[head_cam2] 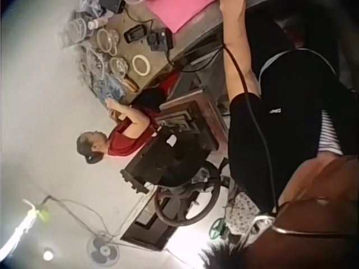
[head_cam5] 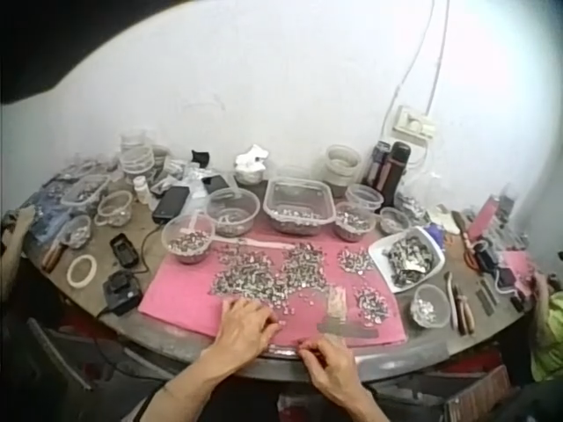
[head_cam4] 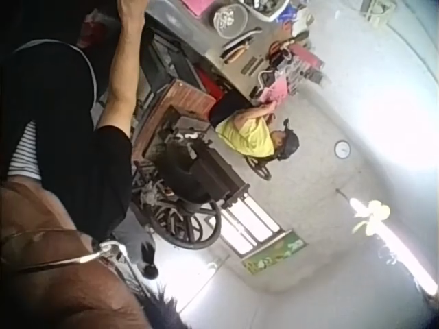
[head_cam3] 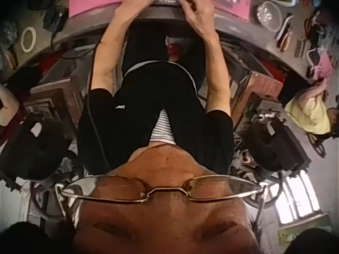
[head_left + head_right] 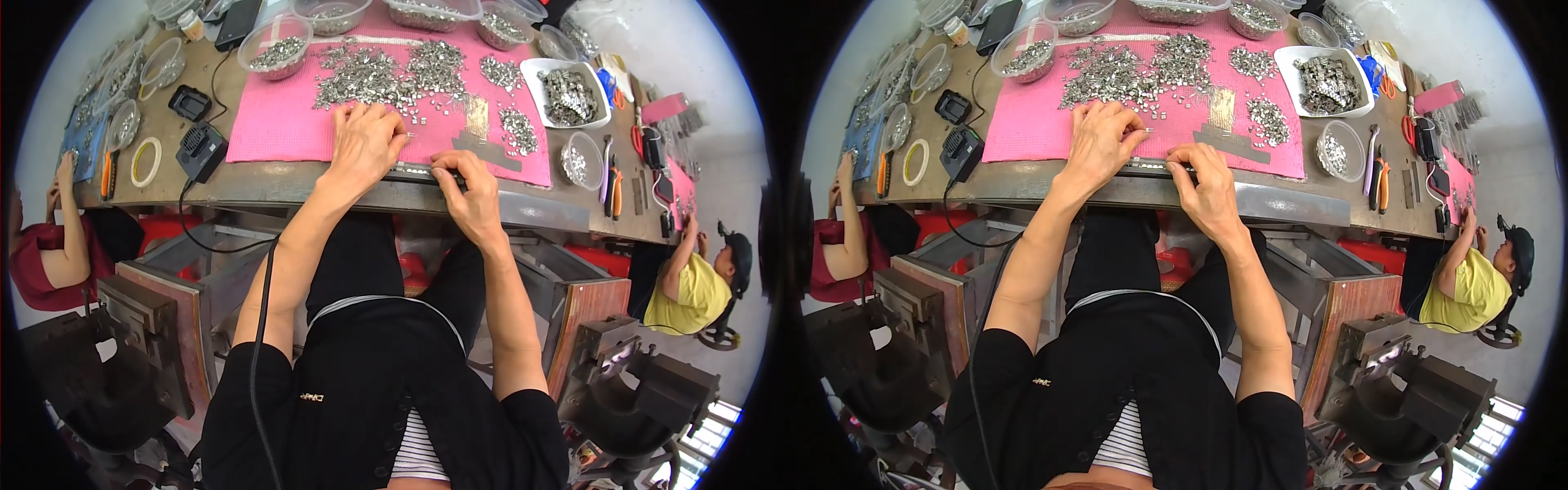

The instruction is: Assembling small decorative metal components onto a metallic strip at a fabrication workstation.

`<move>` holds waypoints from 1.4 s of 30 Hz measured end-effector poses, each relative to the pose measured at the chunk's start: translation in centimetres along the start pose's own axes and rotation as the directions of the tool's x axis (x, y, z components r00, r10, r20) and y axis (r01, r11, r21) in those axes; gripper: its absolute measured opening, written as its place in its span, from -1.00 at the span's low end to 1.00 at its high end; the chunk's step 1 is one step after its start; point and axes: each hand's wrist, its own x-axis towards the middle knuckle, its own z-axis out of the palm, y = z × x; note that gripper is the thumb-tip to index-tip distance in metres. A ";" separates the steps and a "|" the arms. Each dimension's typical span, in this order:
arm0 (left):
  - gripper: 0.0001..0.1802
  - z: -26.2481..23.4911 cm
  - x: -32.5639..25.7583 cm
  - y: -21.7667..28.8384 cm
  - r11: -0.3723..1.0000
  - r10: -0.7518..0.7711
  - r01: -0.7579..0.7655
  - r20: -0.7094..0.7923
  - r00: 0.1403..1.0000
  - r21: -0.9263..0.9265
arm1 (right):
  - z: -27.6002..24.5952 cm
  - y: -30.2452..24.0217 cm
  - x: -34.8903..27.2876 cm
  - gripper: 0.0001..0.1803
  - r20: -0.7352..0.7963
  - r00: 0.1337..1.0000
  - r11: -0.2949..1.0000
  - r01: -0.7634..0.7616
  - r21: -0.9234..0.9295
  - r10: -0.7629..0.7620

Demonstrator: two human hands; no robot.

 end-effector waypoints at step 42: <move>-0.93 -0.5 -2.3 4.2 0.891 0.041 -0.029 0.017 0.999 -0.453 | -1.3 3.9 3.8 -0.87 0.047 0.998 0.957 0.046 -0.286 -0.034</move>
